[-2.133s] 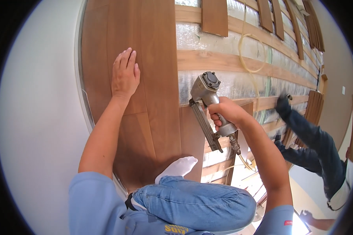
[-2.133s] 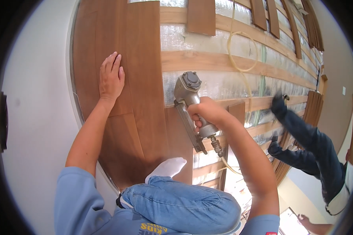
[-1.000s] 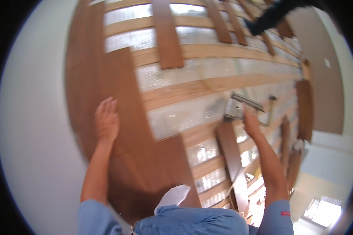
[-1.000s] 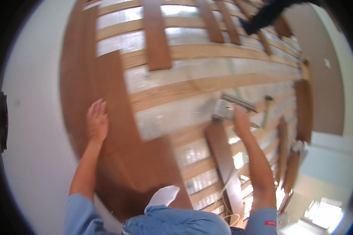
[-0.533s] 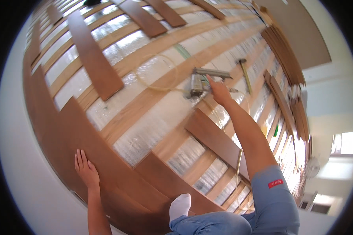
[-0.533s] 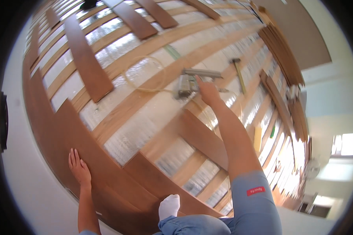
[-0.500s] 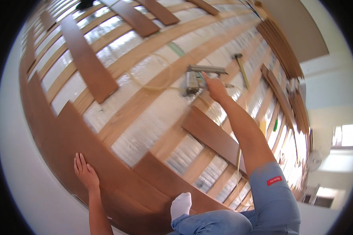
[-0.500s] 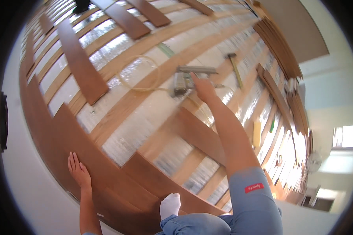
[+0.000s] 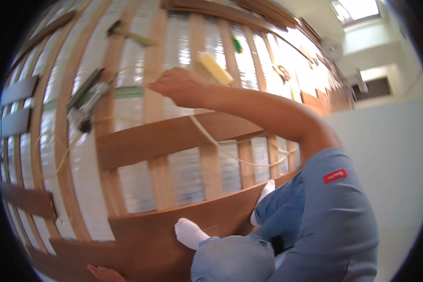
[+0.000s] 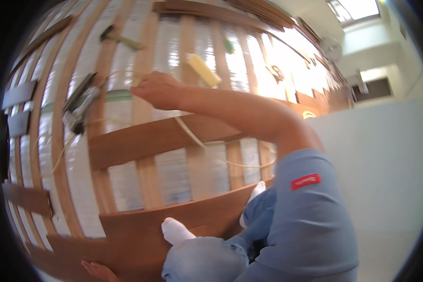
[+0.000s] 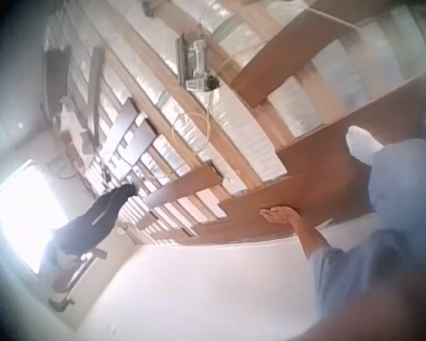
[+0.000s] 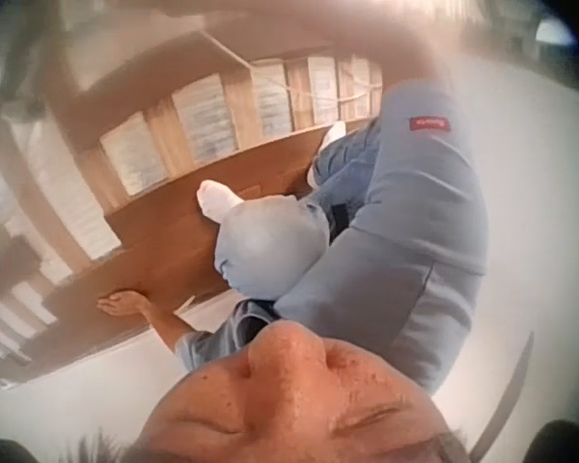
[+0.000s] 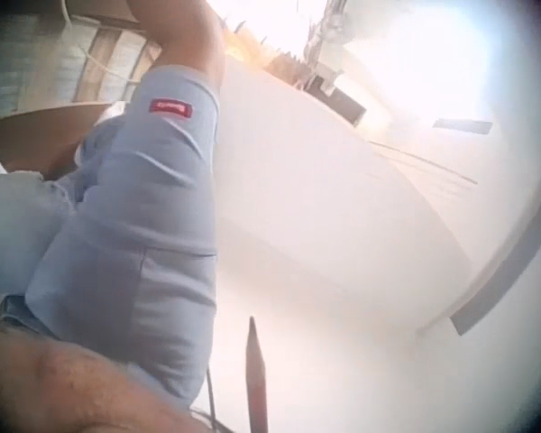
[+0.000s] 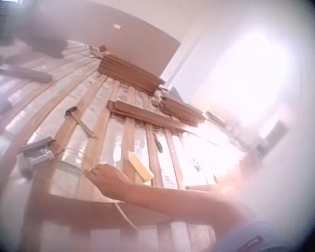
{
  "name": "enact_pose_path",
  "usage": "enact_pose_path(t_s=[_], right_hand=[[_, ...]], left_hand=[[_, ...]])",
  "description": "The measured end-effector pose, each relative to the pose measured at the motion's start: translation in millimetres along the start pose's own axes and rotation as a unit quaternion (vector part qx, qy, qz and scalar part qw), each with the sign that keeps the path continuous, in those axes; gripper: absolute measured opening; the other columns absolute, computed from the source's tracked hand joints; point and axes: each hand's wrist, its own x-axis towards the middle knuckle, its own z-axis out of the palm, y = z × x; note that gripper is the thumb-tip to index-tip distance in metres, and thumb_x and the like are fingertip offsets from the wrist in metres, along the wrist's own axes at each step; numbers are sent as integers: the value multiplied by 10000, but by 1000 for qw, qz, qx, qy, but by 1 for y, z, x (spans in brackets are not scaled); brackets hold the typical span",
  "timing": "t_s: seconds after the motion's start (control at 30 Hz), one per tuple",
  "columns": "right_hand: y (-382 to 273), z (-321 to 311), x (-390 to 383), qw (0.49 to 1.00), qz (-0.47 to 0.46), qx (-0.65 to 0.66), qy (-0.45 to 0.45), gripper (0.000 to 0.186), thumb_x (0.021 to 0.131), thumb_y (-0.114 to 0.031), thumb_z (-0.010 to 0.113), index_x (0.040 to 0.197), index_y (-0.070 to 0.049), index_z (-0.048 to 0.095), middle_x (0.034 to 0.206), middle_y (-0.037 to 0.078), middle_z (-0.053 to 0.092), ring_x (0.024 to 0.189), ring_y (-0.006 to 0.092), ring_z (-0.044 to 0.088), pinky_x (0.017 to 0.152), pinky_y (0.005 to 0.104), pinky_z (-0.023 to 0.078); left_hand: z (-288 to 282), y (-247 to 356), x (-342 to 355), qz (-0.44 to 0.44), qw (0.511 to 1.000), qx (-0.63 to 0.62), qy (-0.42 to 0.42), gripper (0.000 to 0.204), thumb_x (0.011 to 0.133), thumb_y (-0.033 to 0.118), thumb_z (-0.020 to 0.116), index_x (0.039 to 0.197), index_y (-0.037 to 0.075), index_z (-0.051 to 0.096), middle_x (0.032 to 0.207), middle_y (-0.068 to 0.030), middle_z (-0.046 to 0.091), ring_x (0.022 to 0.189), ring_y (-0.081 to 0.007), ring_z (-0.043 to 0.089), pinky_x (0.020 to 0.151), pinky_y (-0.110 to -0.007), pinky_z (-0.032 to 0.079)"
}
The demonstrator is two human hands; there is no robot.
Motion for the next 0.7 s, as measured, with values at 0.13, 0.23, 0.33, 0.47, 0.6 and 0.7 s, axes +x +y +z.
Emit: enact_pose_path(t_s=[0.13,0.23,0.33,0.47,0.6,0.7], right_hand=[[58,-84,-220,951,279,8,-132,453,966,-42,564,1419,-57,587,1162,180,719,1124,390,656,968,508,515],[52,-104,-376,910,410,41,-44,314,1001,-91,563,1301,-36,639,1016,194,727,1014,403,683,916,500,536],[10,-70,-489,828,555,81,-2,270,1012,-156,512,1200,-38,665,991,259,720,958,450,697,820,545,547],[-85,21,-645,679,718,154,-8,282,936,-187,648,1170,-51,727,992,247,743,958,417,718,837,489,574],[-113,98,-655,618,762,193,31,508,881,-171,733,1369,-77,627,1135,194,724,1065,393,695,925,469,564],[-110,124,-668,674,727,108,80,606,866,-164,750,1435,-96,555,1216,183,650,1143,397,646,953,473,548]], left_hand=[[-25,63,17,-33,999,-23,-32,499,1029,290,598,1434,-1,566,1437,-267,556,1286,-427,553,1094,-494,436],[-33,124,44,-67,997,-28,-41,506,966,332,739,1342,5,653,1300,-315,647,1160,-449,633,992,-507,518],[-13,208,83,195,973,-122,38,722,970,329,678,1565,-2,438,1548,-270,478,1408,-419,481,1176,-495,373],[-86,485,70,496,820,-224,-174,777,856,152,770,1546,-10,452,1584,-231,471,1465,-402,434,1243,-483,323],[-152,643,64,626,742,-182,-158,981,762,236,848,1595,23,376,1648,-207,367,1506,-415,365,1255,-516,302],[-159,705,60,639,741,-160,-134,1109,695,279,896,1617,32,331,1661,-230,319,1521,-440,323,1258,-529,299]])
